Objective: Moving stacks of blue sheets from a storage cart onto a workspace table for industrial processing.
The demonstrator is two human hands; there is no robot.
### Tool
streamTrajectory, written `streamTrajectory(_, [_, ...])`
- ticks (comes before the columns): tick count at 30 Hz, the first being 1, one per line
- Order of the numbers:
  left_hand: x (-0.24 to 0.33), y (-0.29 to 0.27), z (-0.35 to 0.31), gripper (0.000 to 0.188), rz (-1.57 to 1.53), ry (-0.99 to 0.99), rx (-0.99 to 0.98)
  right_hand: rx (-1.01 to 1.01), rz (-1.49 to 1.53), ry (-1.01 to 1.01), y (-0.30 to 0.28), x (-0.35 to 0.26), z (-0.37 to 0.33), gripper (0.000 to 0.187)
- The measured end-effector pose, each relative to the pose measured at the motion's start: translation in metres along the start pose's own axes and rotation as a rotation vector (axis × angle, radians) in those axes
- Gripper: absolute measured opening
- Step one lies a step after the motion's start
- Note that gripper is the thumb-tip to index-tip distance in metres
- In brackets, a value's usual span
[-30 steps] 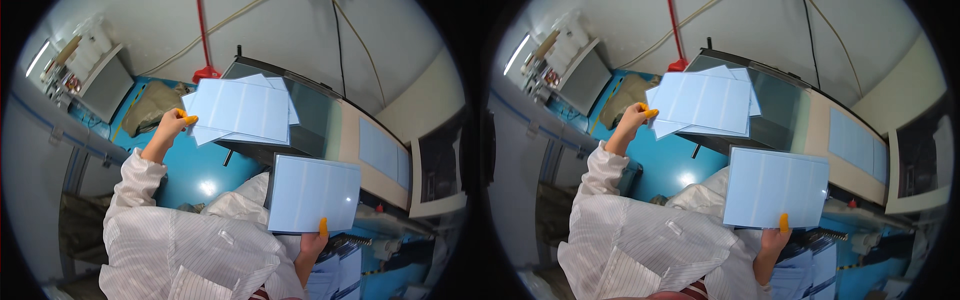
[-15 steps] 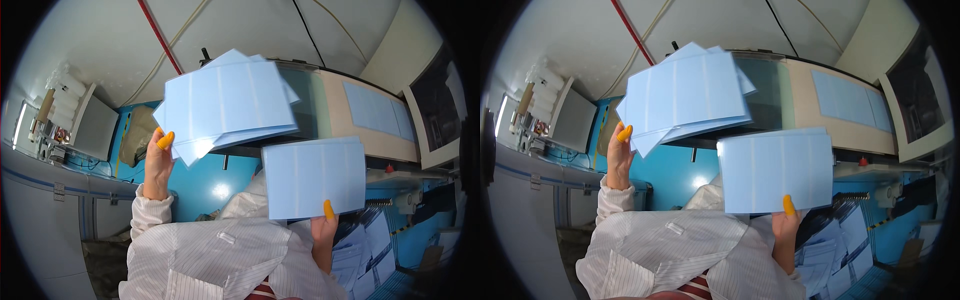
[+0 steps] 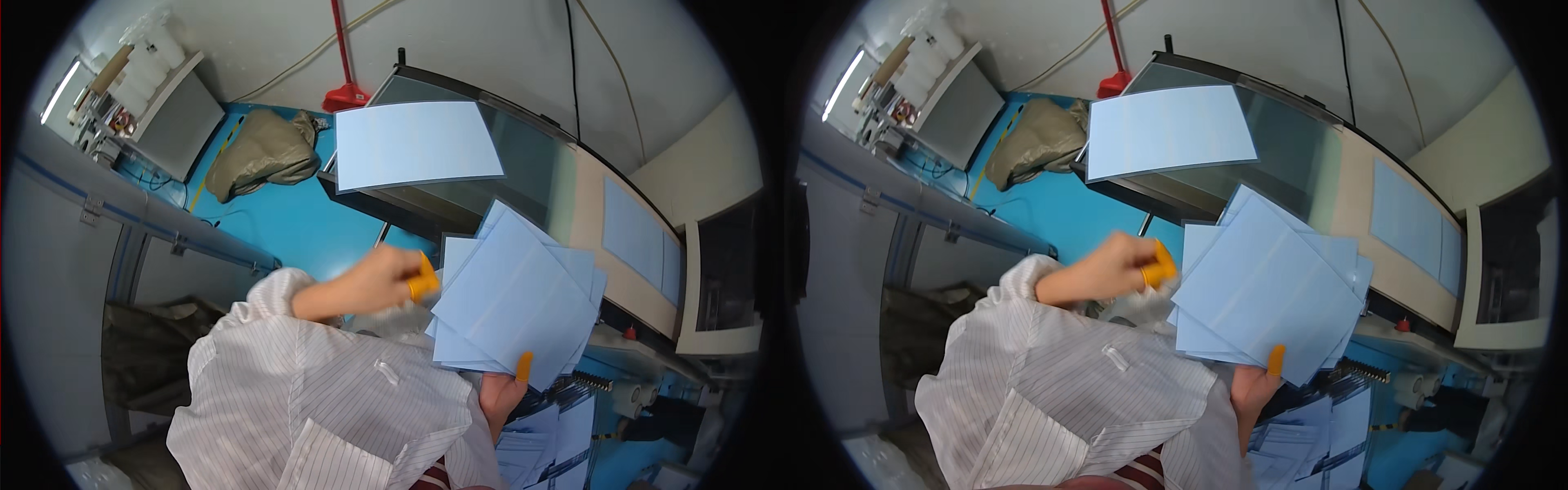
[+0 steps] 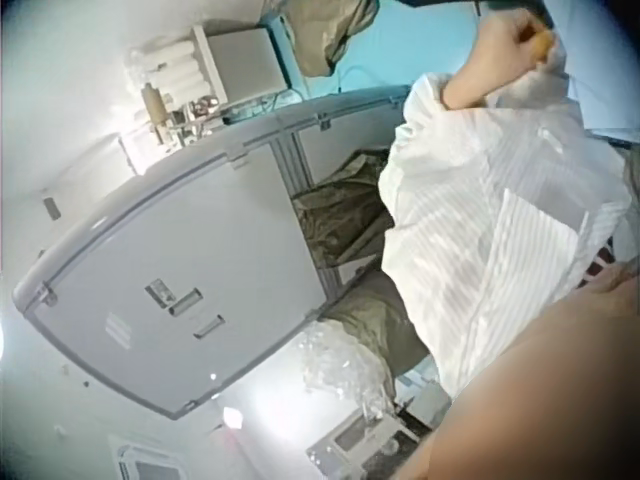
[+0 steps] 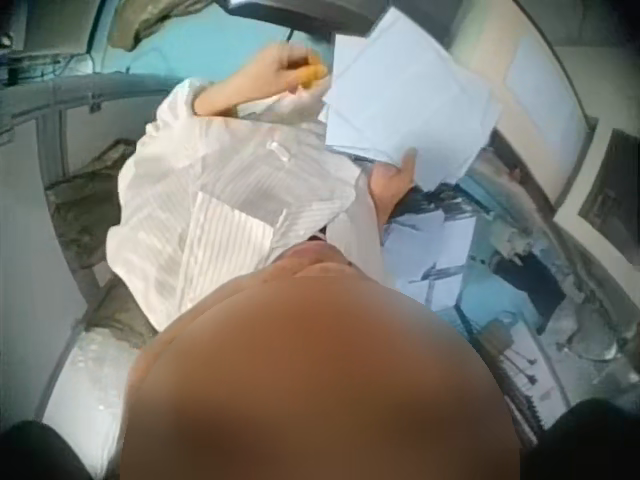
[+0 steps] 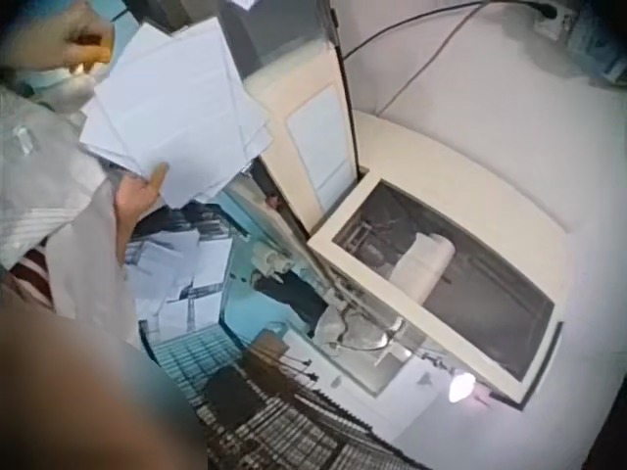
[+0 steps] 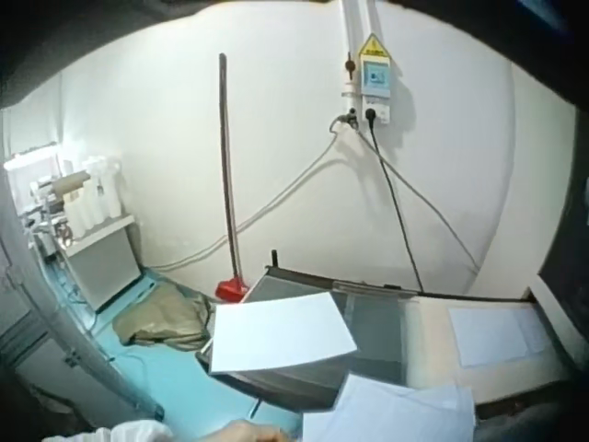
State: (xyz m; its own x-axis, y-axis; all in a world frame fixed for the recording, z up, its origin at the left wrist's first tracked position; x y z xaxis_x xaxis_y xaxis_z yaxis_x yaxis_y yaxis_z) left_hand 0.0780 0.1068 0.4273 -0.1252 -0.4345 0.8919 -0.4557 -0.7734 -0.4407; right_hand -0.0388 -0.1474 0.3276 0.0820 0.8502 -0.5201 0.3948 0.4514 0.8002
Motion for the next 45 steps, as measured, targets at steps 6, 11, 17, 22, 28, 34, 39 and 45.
streamTrajectory(6, [-0.071,-0.191,0.017,0.041,0.220,-0.020,1.175,0.062,-0.012,-0.007,-0.009,-0.008,-0.004,0.044])
streamTrajectory(11, [-0.145,-0.197,0.060,0.025,-0.204,-0.288,0.862,0.126,0.007,-0.123,-0.031,-0.028,-0.007,0.042])
streamTrajectory(17, [-0.088,-0.213,0.078,0.024,-0.760,0.091,0.818,0.117,0.066,-0.227,-0.057,-0.049,-0.015,0.040])
streamTrajectory(22, [-0.032,-0.152,0.167,0.029,-0.677,-0.001,0.611,0.159,0.096,-0.269,-0.070,-0.060,-0.018,0.041])
streamTrajectory(28, [-0.032,-0.085,0.253,0.027,-0.468,-0.145,0.517,0.235,0.113,-0.312,-0.067,-0.071,-0.028,0.041])
streamTrajectory(34, [-0.009,-0.059,0.227,0.058,0.593,0.320,0.535,0.331,0.086,-0.348,-0.089,-0.083,-0.046,0.042])
streamTrajectory(39, [0.005,-0.031,0.193,0.078,0.990,0.348,0.273,0.358,0.061,-0.331,-0.093,-0.087,-0.042,0.043])
streamTrajectory(45, [0.016,-0.022,0.204,0.076,0.981,0.386,0.317,0.375,0.059,-0.338,-0.091,-0.087,-0.040,0.042])
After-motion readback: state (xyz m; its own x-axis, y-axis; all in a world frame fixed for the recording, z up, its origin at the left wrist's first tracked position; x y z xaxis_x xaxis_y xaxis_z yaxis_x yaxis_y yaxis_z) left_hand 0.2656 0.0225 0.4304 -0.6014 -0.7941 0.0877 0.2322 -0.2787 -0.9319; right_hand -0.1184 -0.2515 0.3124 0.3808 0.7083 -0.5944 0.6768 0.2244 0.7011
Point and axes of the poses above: each hand's wrist, its own z-axis towards the middle knuckle, its own y-axis out of the palm, x = y × z, the point moved 6 cm from there along z, towards the middle knuckle, and after that the axes turned 3 degrees about x, right-handed, at the moved point
